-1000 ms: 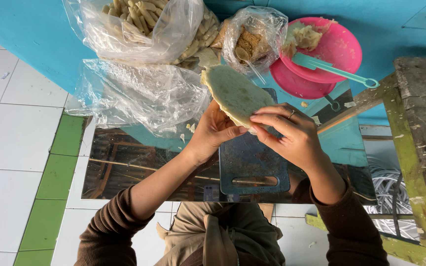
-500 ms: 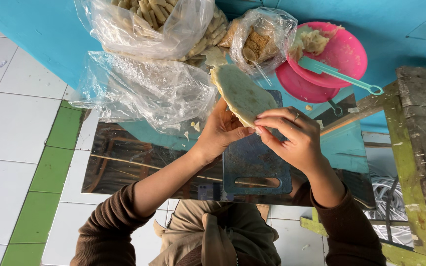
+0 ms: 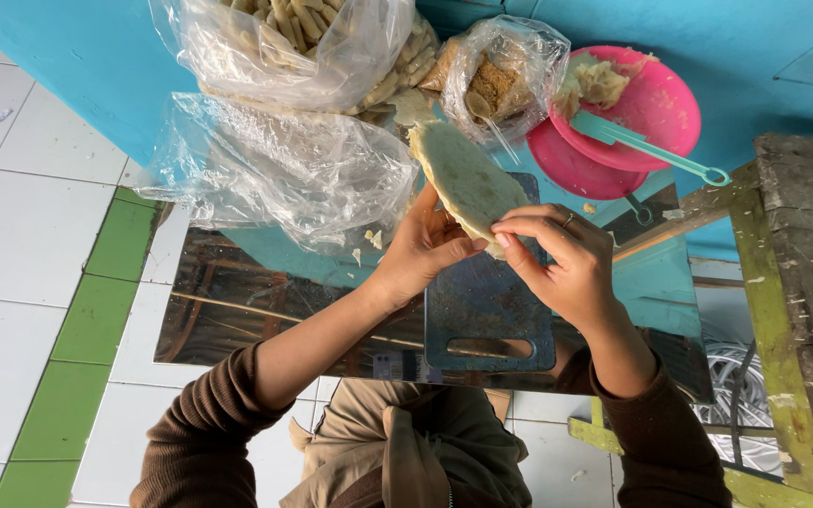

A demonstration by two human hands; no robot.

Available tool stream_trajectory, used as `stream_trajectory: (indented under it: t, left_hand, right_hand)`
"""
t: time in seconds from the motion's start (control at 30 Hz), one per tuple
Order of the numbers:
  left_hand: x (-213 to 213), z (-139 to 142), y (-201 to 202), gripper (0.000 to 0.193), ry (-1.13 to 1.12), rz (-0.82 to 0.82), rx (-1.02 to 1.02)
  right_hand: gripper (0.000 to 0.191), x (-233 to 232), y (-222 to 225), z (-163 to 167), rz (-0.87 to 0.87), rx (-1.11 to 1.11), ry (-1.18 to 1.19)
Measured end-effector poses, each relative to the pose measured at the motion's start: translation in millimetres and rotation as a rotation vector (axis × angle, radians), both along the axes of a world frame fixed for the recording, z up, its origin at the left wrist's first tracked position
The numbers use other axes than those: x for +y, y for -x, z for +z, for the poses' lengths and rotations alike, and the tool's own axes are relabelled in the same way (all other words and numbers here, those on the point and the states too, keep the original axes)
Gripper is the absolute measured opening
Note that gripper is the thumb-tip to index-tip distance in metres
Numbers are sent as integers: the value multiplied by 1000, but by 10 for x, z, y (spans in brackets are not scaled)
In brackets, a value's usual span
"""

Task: The person takes thin triangular dough wrapper pieces from a cutting board, dips them into a bag of brown powdery filling, and rolls them into cylinders by hand, placing the finished rolls into a plastic bag. They then peel apart a stack of round wrappers and wrap a ball of dough inside a wrapper sheet.

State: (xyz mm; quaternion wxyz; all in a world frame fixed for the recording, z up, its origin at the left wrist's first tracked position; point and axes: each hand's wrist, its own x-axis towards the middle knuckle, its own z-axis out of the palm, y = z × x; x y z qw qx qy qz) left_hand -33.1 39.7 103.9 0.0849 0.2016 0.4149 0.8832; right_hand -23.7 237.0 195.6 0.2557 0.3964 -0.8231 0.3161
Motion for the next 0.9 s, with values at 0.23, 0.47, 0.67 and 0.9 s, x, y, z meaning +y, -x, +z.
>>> stream_trajectory:
  t: [0.23,0.47,0.67,0.9]
  left_hand:
    - [21,33,-21,87,59,29,6]
    - [17,59,-48,84,57,21,18]
    - [20,4,-40,85,43,15,22]
    - [58,-153,-8,89,60,5,2]
  right_hand:
    - [17,0,-24,8,-3,42,-30]
    - [12,-26,-8,-13,6,41,-69]
    - [8,35,25,-146,60,-239,81]
    - [9,164,185,-394,65,-678,367]
